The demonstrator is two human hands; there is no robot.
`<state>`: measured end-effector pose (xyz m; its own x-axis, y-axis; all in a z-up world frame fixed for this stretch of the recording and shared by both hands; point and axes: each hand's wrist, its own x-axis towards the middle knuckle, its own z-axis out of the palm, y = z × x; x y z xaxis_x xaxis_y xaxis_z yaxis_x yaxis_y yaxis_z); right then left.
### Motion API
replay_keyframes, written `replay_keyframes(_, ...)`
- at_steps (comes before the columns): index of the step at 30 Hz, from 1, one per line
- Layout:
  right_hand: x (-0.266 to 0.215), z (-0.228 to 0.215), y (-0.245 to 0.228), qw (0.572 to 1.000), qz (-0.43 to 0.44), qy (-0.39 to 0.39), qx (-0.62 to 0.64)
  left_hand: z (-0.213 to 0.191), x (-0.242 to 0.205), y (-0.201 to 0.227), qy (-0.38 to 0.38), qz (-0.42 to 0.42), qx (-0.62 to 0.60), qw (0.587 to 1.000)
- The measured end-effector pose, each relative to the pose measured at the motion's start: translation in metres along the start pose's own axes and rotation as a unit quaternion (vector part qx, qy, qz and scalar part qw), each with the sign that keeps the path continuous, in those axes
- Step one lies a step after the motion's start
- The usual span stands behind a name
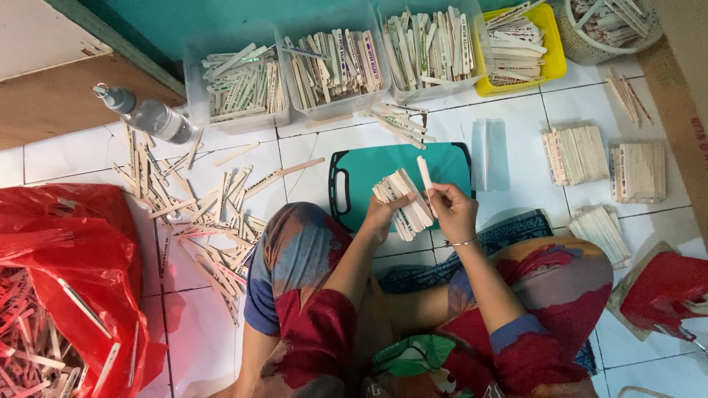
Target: The person sits on the floor and gathers wooden sticks from a red bag and the surrounding area. They align the sticks into a neat stack on a green cutting board, then place the stack into a clear plastic sleeve. The person seals the sleeve and sets the packaged bundle aside before repeating the process.
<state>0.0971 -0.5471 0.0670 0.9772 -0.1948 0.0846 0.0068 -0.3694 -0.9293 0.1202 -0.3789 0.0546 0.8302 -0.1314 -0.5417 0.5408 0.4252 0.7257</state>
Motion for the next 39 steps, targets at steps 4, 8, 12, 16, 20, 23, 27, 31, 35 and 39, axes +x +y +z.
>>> replay_keyframes(4,-0.001,0.003,-0.009,0.999,0.030,-0.021,0.008,0.002,-0.003,0.006,-0.009,-0.004,0.007,1.000)
replay_keyframes(8,0.000,0.001,0.005,0.998,0.056,-0.033,0.022,0.004,-0.008,0.012,0.005,0.004,0.019,1.000)
replay_keyframes(12,0.001,0.003,0.005,0.996,0.072,-0.036,0.029,0.006,-0.011,0.014,0.004,0.017,0.019,1.000)
replay_keyframes(16,-0.002,0.008,0.008,0.993,0.085,-0.037,0.076,0.007,-0.010,0.013,0.007,0.027,0.012,1.000)
replay_keyframes(20,-0.001,0.006,0.014,0.989,0.093,-0.032,0.110,0.008,-0.014,0.018,0.006,0.036,0.013,0.999)
replay_keyframes(23,0.001,0.007,0.022,0.988,0.096,-0.014,0.123,0.009,-0.016,0.019,0.004,0.036,0.009,0.999)
replay_keyframes(27,0.001,0.011,0.043,0.982,0.106,-0.008,0.159,0.009,-0.017,0.020,-0.007,0.035,0.004,0.999)
replay_keyframes(31,0.001,0.010,0.036,0.978,0.124,-0.009,0.165,0.012,-0.017,0.020,-0.013,0.035,0.011,0.999)
replay_keyframes(35,-0.004,0.014,0.008,0.985,0.116,-0.025,0.121,0.019,-0.023,0.021,0.011,0.022,-0.015,1.000)
replay_keyframes(39,-0.006,0.015,-0.004,0.988,0.105,-0.038,0.108,0.014,-0.014,0.012,0.027,0.023,-0.019,0.999)
